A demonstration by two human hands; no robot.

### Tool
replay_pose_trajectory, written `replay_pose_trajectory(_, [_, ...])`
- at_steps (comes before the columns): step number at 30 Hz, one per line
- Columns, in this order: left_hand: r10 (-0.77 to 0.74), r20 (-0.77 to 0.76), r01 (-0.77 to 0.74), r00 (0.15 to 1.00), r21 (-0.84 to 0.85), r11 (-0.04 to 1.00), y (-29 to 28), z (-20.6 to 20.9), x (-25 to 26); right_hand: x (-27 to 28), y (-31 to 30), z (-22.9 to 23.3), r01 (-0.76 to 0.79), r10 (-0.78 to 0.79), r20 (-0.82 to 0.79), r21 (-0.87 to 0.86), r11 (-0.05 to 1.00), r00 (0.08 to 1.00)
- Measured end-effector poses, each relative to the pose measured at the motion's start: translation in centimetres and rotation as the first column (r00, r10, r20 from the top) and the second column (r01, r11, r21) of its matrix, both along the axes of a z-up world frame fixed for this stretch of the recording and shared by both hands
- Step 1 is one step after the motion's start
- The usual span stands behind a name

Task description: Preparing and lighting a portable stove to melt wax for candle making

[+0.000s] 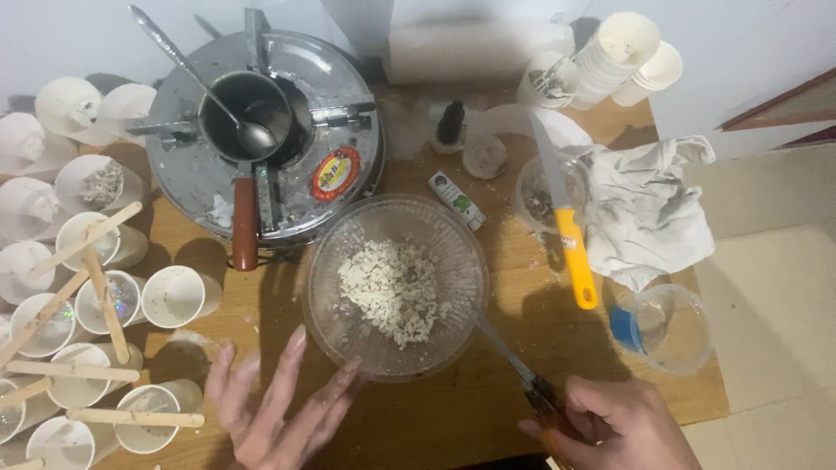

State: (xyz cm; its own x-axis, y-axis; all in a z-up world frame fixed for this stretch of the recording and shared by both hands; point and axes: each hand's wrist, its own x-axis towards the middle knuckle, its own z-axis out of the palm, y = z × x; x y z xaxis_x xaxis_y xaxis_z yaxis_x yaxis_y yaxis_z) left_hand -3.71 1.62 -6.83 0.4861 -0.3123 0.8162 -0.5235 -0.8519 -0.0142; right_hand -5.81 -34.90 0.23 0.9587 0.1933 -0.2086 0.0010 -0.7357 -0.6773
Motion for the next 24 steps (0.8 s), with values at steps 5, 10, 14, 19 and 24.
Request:
replay_pose_trajectory(5, [0.071, -0.054, -0.074, 0.996, -0.043, 0.996, 0.0, -1.1, -2.1, -0.5, -0.7, -0.5, 0.038, -0.036, -0.035, 0.043, 0.998, 0.999])
replay_pose_trajectory(10, [-0.02, -0.286, -0.013, 0.958, -0.111, 0.994, -0.8, 2.6, -2.7, -0.8, 1.5, 0.8, 0.156, -0.18, 0.221, 0.122, 0.98, 0.958])
replay_pose_trajectory(14, [0.04, -0.304, -0.08, 0.952, -0.12, 0.99, -1.9, 5.0, -1.8, -0.9, 3.9, 1.1, 0.27, -0.295, 0.328, 0.123, 0.955, 0.897])
replay_pose_trajectory(19, [0.098, -0.463, -0.229, 0.881, -0.235, 0.945, -4.1, 7.3, 0.1, -1.5, 3.6, -0.4, 0.263, -0.314, 0.443, 0.173, 0.949, 0.84])
replay_pose_trajectory(24, [0.188, -0.752, -0.497, 0.632, -0.208, 0.843, -7.3, 10.4, 2.2, -2.4, 2.0, -1.4, 0.202, -0.133, 0.535, -0.073, 0.977, 0.834])
